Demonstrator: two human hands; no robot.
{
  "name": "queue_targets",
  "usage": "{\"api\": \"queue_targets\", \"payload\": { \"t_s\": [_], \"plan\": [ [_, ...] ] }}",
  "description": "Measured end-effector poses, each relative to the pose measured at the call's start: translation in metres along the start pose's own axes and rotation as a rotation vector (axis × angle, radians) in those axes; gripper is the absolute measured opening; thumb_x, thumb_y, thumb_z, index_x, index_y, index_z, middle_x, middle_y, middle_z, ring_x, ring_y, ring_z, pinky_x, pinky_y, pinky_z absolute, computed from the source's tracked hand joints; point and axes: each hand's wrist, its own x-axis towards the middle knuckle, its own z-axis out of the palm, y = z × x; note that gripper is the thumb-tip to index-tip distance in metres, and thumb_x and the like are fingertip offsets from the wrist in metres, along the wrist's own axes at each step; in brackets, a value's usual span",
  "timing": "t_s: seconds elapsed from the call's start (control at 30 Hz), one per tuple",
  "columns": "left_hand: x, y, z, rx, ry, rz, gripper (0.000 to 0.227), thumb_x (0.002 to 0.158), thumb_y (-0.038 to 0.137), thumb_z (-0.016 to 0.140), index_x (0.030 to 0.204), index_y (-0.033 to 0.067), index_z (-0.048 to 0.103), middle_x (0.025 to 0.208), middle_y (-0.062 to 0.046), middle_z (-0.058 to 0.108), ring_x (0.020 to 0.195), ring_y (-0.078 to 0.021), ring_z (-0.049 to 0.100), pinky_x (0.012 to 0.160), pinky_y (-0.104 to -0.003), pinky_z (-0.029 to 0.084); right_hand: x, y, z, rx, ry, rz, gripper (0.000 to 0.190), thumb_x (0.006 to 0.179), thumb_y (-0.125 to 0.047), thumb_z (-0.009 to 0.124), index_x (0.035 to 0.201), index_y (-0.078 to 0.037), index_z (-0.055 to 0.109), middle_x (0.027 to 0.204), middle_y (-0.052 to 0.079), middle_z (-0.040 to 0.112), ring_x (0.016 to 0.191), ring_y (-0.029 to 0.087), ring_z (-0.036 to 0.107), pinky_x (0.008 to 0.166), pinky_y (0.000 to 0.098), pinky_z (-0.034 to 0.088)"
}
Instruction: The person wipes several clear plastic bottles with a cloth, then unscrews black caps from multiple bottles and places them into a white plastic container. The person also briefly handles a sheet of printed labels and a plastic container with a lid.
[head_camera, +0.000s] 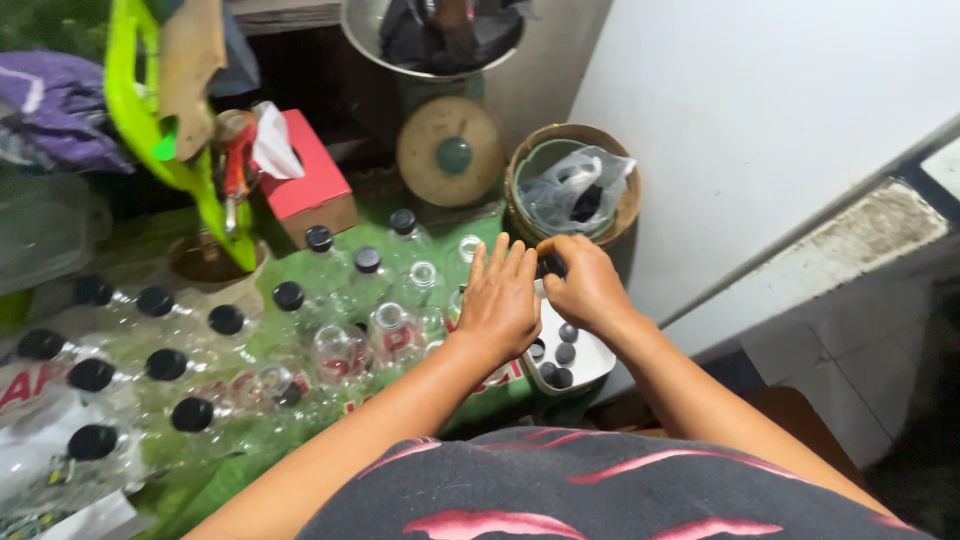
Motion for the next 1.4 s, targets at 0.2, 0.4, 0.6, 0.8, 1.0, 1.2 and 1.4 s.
{"api": "queue_targets", "payload": {
  "t_s": [0.2, 0.4, 0.6, 0.8, 1.0, 1.2, 1.4],
  "plan": [
    [0.007, 0.008, 0.029, 0.022, -0.142, -0.022, 0.064, 0.086, 0.021, 0.058, 0.143, -0.0053, 0.045, 0.153, -0.025, 0.043, 0.150, -0.0407, 0.027, 0.124, -0.054, 0.012, -0.028, 0.046, 0.004, -0.051, -0.092, 0.178, 0.036, 0.074, -0.005, 0.069, 0.110, -0.005, 0.071, 0.108, 0.020, 0.068, 0.104, 0.040, 0.064, 0.093, 0.0450, 0.052],
    [0.008, 0.010, 0.051, 0.100, -0.238, -0.016, 0.065, 0.083, 0.019, 0.059, 0.142, -0.0050, 0.045, 0.154, -0.025, 0.042, 0.151, -0.0390, 0.025, 0.123, -0.053, 0.011, -0.052, 0.088, 0.030, -0.112, -0.271, 0.315, 0.040, 0.074, -0.012, 0.074, 0.113, -0.008, 0.070, 0.111, 0.018, 0.067, 0.107, 0.038, 0.064, 0.095, 0.0439, 0.052],
    [0.005, 0.007, 0.057, 0.155, -0.273, -0.024, 0.067, 0.081, 0.017, 0.060, 0.143, -0.0048, 0.046, 0.153, -0.024, 0.044, 0.151, -0.0385, 0.027, 0.123, -0.053, 0.012, -0.073, 0.118, 0.070, -0.175, -0.414, 0.357, 0.039, 0.075, -0.013, 0.074, 0.113, -0.009, 0.071, 0.113, 0.018, 0.067, 0.110, 0.037, 0.064, 0.097, 0.0444, 0.051],
    [0.003, 0.006, 0.048, 0.116, -0.258, -0.037, 0.069, 0.080, 0.019, 0.062, 0.142, -0.0055, 0.046, 0.152, -0.025, 0.044, 0.150, -0.0391, 0.028, 0.123, -0.054, 0.012, -0.080, 0.123, 0.090, -0.197, -0.482, 0.387, 0.036, 0.076, -0.010, 0.070, 0.112, -0.012, 0.072, 0.119, 0.015, 0.067, 0.111, 0.037, 0.065, 0.095, 0.0463, 0.052],
    [0.002, 0.006, 0.040, 0.108, -0.241, -0.049, 0.069, 0.079, 0.018, 0.063, 0.142, -0.0062, 0.046, 0.152, -0.025, 0.044, 0.150, -0.0398, 0.027, 0.123, -0.054, 0.012, -0.080, 0.128, 0.095, -0.247, -0.558, 0.385, 0.034, 0.078, -0.011, 0.071, 0.112, -0.013, 0.072, 0.121, 0.016, 0.066, 0.110, 0.038, 0.066, 0.095, 0.0462, 0.053],
    [0.001, 0.002, 0.036, 0.092, -0.218, -0.075, 0.068, 0.079, 0.017, 0.061, 0.141, -0.0065, 0.046, 0.151, -0.025, 0.045, 0.150, -0.0403, 0.027, 0.124, -0.054, 0.012, -0.077, 0.127, 0.094, -0.288, -0.624, 0.420, 0.036, 0.080, -0.012, 0.071, 0.116, -0.015, 0.070, 0.124, 0.015, 0.065, 0.114, 0.036, 0.065, 0.097, 0.0453, 0.053],
    [-0.002, -0.003, 0.034, 0.091, -0.184, -0.079, 0.067, 0.080, 0.017, 0.060, 0.141, -0.0062, 0.047, 0.151, -0.025, 0.045, 0.150, -0.0407, 0.028, 0.123, -0.055, 0.012, -0.077, 0.122, 0.095, -0.317, -0.667, 0.429, 0.037, 0.081, -0.012, 0.071, 0.119, -0.015, 0.069, 0.126, 0.015, 0.064, 0.118, 0.035, 0.063, 0.098, 0.0448, 0.052]
  ]
}}
